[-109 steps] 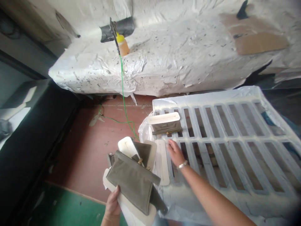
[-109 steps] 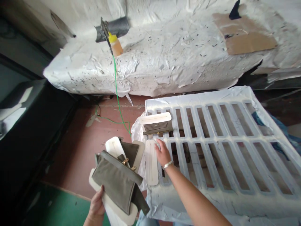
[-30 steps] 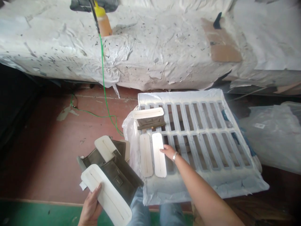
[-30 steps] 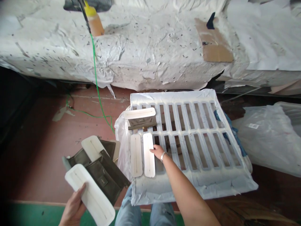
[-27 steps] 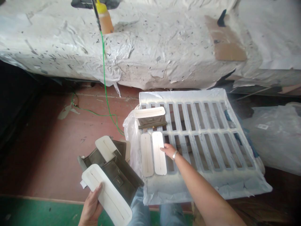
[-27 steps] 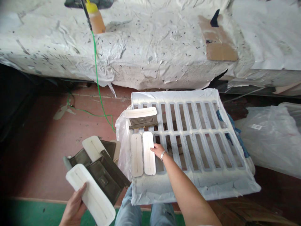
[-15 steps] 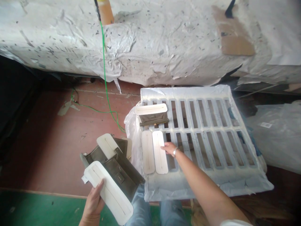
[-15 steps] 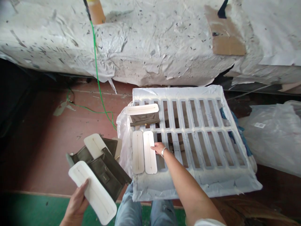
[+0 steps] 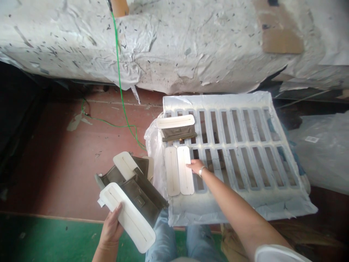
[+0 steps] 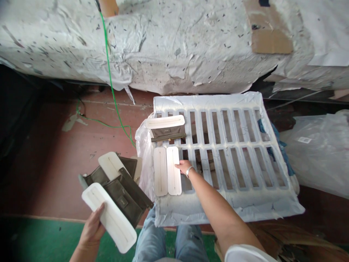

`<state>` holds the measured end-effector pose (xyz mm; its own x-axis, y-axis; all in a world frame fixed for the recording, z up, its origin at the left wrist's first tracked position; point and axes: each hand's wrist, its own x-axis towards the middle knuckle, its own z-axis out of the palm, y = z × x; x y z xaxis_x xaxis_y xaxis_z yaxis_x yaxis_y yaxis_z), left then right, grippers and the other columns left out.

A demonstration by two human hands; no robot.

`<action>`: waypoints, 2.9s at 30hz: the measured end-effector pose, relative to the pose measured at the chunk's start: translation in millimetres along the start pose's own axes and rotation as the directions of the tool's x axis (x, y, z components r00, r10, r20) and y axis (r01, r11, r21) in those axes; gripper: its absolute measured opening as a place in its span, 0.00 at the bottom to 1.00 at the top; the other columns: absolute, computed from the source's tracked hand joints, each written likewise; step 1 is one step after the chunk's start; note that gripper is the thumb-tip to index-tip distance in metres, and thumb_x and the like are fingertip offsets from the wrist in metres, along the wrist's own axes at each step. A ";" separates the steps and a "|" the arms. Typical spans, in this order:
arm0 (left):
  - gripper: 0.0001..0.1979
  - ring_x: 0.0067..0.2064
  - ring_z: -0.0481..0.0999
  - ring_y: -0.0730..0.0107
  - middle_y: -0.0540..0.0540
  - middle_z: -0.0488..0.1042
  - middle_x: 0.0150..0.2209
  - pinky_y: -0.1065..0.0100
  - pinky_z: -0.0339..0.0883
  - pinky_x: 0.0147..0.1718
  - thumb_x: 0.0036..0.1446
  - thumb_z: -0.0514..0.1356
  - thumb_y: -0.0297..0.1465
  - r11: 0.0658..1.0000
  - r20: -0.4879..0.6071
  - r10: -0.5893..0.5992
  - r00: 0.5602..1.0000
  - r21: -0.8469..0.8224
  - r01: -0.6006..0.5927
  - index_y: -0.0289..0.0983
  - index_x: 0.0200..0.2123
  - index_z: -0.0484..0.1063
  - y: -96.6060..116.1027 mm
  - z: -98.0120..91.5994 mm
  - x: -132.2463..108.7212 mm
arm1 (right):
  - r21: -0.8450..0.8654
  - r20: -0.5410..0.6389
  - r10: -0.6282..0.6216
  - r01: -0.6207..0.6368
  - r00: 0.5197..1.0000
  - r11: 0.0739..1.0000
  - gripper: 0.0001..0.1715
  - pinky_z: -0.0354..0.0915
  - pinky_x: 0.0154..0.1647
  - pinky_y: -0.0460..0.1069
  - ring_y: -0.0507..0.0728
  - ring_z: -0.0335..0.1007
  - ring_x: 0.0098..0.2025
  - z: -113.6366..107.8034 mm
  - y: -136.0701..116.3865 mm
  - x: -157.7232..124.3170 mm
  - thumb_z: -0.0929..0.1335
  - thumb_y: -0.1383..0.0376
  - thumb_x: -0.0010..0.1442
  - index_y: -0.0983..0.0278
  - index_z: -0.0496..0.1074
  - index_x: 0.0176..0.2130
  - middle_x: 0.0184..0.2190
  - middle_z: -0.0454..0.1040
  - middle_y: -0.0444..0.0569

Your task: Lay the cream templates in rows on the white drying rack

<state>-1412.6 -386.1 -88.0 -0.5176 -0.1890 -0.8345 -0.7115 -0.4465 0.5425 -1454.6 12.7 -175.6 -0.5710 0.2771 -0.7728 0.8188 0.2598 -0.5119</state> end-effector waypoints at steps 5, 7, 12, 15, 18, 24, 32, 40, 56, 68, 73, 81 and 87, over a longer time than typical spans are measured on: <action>0.16 0.30 0.76 0.68 0.44 0.76 0.33 0.67 0.73 0.37 0.54 0.57 0.21 1.000 0.013 0.018 1.000 0.016 -0.018 0.32 0.47 0.69 -1.1 0.6 1.8 | -0.438 -0.051 -0.062 0.034 0.997 0.898 0.14 0.65 0.43 0.55 0.64 0.71 0.41 -6.0 -17.8 3.2 0.71 0.60 0.49 0.70 0.72 0.28 0.33 0.74 0.61; 0.17 0.29 0.76 0.68 0.43 0.76 0.33 0.66 0.73 0.38 0.53 0.58 0.21 1.000 0.019 0.015 1.000 0.016 -0.015 0.31 0.47 0.69 -1.0 0.0 2.2 | -0.557 -0.062 -0.097 0.046 0.993 0.829 0.16 0.63 0.46 0.59 0.68 0.69 0.44 -7.1 -27.6 0.5 0.72 0.59 0.49 0.72 0.73 0.31 0.35 0.73 0.65; 0.21 0.27 0.76 0.66 0.43 0.76 0.30 0.67 0.74 0.34 0.50 0.60 0.23 0.999 0.019 -0.010 1.000 0.045 0.009 0.30 0.50 0.67 -1.0 0.1 0.9 | -0.727 -0.083 -0.353 0.186 0.932 0.662 0.38 0.50 0.59 0.60 0.67 0.52 0.61 0.1 -29.8 -7.2 0.72 0.63 0.50 0.69 0.61 0.57 0.59 0.57 0.64; 0.22 0.27 0.76 0.64 0.42 0.76 0.30 0.66 0.74 0.32 0.49 0.61 0.23 0.998 0.033 -0.016 0.999 0.068 0.013 0.30 0.50 0.66 -1.3 4.1 -0.2 | -0.816 0.032 -0.518 0.322 0.855 0.481 0.40 0.35 0.66 0.58 0.62 0.35 0.66 8.0 -13.4 0.4 0.66 0.57 0.57 0.65 0.51 0.63 0.66 0.41 0.52; 0.22 0.27 0.76 0.63 0.41 0.76 0.31 0.67 0.74 0.31 0.48 0.63 0.24 0.997 0.046 -0.011 0.999 0.076 0.007 0.30 0.48 0.67 -1.4 12.9 -2.2 | -0.848 0.014 -0.557 0.305 0.830 0.433 0.38 0.27 0.66 0.60 0.62 0.30 0.67 13.6 0.7 12.7 0.60 0.53 0.60 0.67 0.49 0.64 0.66 0.39 0.49; 0.24 0.28 0.76 0.60 0.41 0.75 0.29 0.64 0.74 0.31 0.41 0.69 0.29 0.998 0.104 0.006 0.995 0.060 -0.012 0.30 0.43 0.68 3.9 32.2 -15.1 | -0.823 0.013 -0.644 0.374 0.765 0.427 0.34 0.29 0.66 0.61 0.61 0.33 0.67 31.4 35.3 -4.1 0.58 0.58 0.60 0.66 0.52 0.63 0.65 0.43 0.48; 0.28 0.33 0.77 0.56 0.36 0.76 0.33 0.58 0.72 0.38 0.40 0.70 0.34 1.000 0.290 0.017 0.957 -0.017 -0.013 0.27 0.43 0.67 21.4 44.6 -33.4 | -0.535 -0.185 -0.721 0.546 0.668 0.644 0.21 0.66 0.50 0.59 0.60 0.68 0.49 24.6 19.8 -84.7 0.55 0.65 0.61 0.69 0.66 0.50 0.48 0.70 0.60; 0.23 0.42 0.75 0.56 0.36 0.75 0.39 0.58 0.68 0.46 0.50 0.64 0.33 0.998 0.419 0.062 0.906 -0.032 -0.054 0.27 0.48 0.66 -5.3 84.5 -38.0 | -0.495 -0.043 -0.939 0.809 0.342 0.317 0.34 0.69 0.48 0.56 0.60 0.64 0.50 53.3 -101.3 -183.7 0.68 0.57 0.54 0.68 0.58 0.54 0.47 0.66 0.59; 0.26 0.27 0.74 0.67 0.48 0.75 0.26 0.67 0.70 0.35 0.37 0.68 0.47 0.981 0.334 -0.112 0.936 -0.115 0.158 0.35 0.36 0.75 -13.0 128.7 -50.8 | -0.095 0.254 -0.752 0.790 0.608 0.606 0.49 0.60 0.54 0.54 0.60 0.58 0.50 46.0 -37.5 -206.9 0.67 0.69 0.37 0.65 0.53 0.58 0.48 0.61 0.54; 0.20 0.39 0.75 0.68 0.42 0.74 0.42 0.71 0.68 0.37 0.52 0.62 0.32 0.965 0.539 -0.015 0.842 0.229 -0.130 0.34 0.48 0.66 -38.0 107.4 -15.3 | 0.485 0.077 -0.588 0.485 0.805 0.727 0.37 0.62 0.52 0.54 0.60 0.65 0.50 -60.2 -4.5 -201.3 0.66 0.55 0.50 0.63 0.57 0.57 0.52 0.66 0.53; 0.20 0.32 0.75 0.70 0.43 0.74 0.39 0.71 0.69 0.31 0.53 0.62 0.31 0.984 0.546 -0.017 0.838 0.160 -0.084 0.33 0.49 0.65 -40.9 101.4 -2.4 | 0.308 -0.058 -0.388 0.386 0.920 0.870 0.33 0.59 0.56 0.57 0.63 0.65 0.52 -105.6 38.1 -163.2 0.63 0.49 0.53 0.66 0.64 0.52 0.49 0.70 0.53; 0.21 0.34 0.76 0.70 0.43 0.75 0.39 0.72 0.70 0.32 0.51 0.63 0.30 0.990 0.537 -0.049 0.842 0.139 -0.032 0.34 0.48 0.64 -35.1 95.7 0.8 | 0.139 0.027 -0.279 0.273 0.960 0.952 0.31 0.60 0.53 0.56 0.62 0.67 0.50 -105.8 47.8 -76.8 0.62 0.48 0.53 0.66 0.69 0.47 0.45 0.73 0.51; 0.24 0.32 0.76 0.69 0.44 0.76 0.37 0.73 0.70 0.30 0.47 0.66 0.31 0.989 0.503 -0.064 0.862 0.145 -0.012 0.35 0.48 0.65 -32.1 100.2 -6.0 | -0.119 -0.272 -0.282 0.259 0.920 0.959 0.35 0.61 0.50 0.52 0.60 0.67 0.47 -74.9 9.4 -26.2 0.65 0.52 0.52 0.69 0.64 0.53 0.44 0.70 0.56</action>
<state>-1434.3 -283.0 -90.7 -0.6400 0.3056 -0.7050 -0.7668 -0.3128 0.5605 -1436.3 77.2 -132.0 -0.7724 0.4334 -0.4643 0.6301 0.4309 -0.6460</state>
